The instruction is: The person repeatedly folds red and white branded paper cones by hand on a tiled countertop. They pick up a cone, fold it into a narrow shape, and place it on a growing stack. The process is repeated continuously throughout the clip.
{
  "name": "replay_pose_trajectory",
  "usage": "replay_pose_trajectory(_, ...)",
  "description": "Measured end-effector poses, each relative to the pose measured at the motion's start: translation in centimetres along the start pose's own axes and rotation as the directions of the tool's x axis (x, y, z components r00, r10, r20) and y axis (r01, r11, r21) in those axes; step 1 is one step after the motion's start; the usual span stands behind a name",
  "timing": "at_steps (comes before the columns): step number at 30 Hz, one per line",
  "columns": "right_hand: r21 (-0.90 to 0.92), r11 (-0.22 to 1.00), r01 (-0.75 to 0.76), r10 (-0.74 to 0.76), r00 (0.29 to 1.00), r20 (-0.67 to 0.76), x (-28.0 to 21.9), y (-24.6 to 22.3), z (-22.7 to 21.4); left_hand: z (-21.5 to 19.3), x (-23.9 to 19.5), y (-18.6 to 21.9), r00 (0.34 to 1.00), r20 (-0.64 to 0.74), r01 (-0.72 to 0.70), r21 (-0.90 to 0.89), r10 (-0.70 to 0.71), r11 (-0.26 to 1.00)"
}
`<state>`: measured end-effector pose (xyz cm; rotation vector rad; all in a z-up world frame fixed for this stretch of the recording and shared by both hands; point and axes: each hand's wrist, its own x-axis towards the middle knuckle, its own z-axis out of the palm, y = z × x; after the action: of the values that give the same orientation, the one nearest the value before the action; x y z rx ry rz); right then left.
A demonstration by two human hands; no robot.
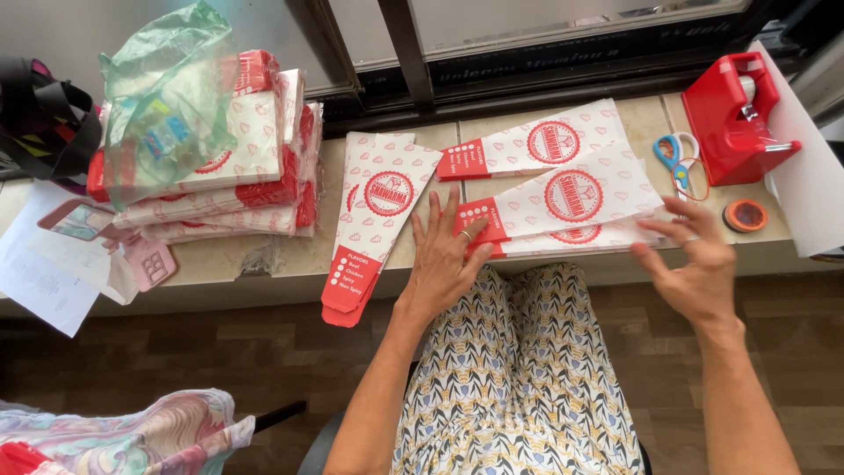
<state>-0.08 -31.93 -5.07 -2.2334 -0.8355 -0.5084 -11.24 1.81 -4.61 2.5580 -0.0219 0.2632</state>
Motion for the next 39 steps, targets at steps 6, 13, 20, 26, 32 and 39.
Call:
replay_pose_trajectory(6, -0.005, 0.975, 0.221, -0.218, 0.962, 0.163, 6.3, -2.0, -1.4, -0.7, 3.1, 0.3, 0.985, -0.025, -0.164, 0.149, 0.17, 0.975)
replay_pose_trajectory(13, -0.092, 0.913, 0.397, -0.202, 0.637, 0.743, 10.8, 0.7, 3.9, -1.8, 6.8, 1.7, 0.92, 0.389, -0.14, 0.217, 0.046, 0.966)
replay_pose_trajectory(20, -0.03, 0.945, 0.326, -0.204, 0.658, 0.725, 10.8, 0.1, 3.1, -1.0, 6.3, 1.2, 0.942, 0.317, -0.183, 0.202, 0.112, 0.962)
replay_pose_trajectory(26, -0.053, 0.939, 0.34, -0.213, 0.694, 0.688, 10.4, -0.1, 2.7, -0.1, 5.4, 2.2, 0.952, 0.282, -0.179, 0.197, 0.119, 0.964)
replay_pose_trajectory(32, -0.306, 0.89, 0.338, -0.146, 0.846, 0.512, 6.4, -2.8, 5.3, 2.0, 3.4, 4.0, 0.985, 0.159, -0.115, 0.335, 0.064, 0.935)
replay_pose_trajectory(39, -0.353, 0.907, 0.231, 0.001, 0.835, 0.55, 4.7, -1.5, 7.4, 4.1, 3.3, 2.8, 0.987, 0.151, -0.107, 0.368, 0.054, 0.924)
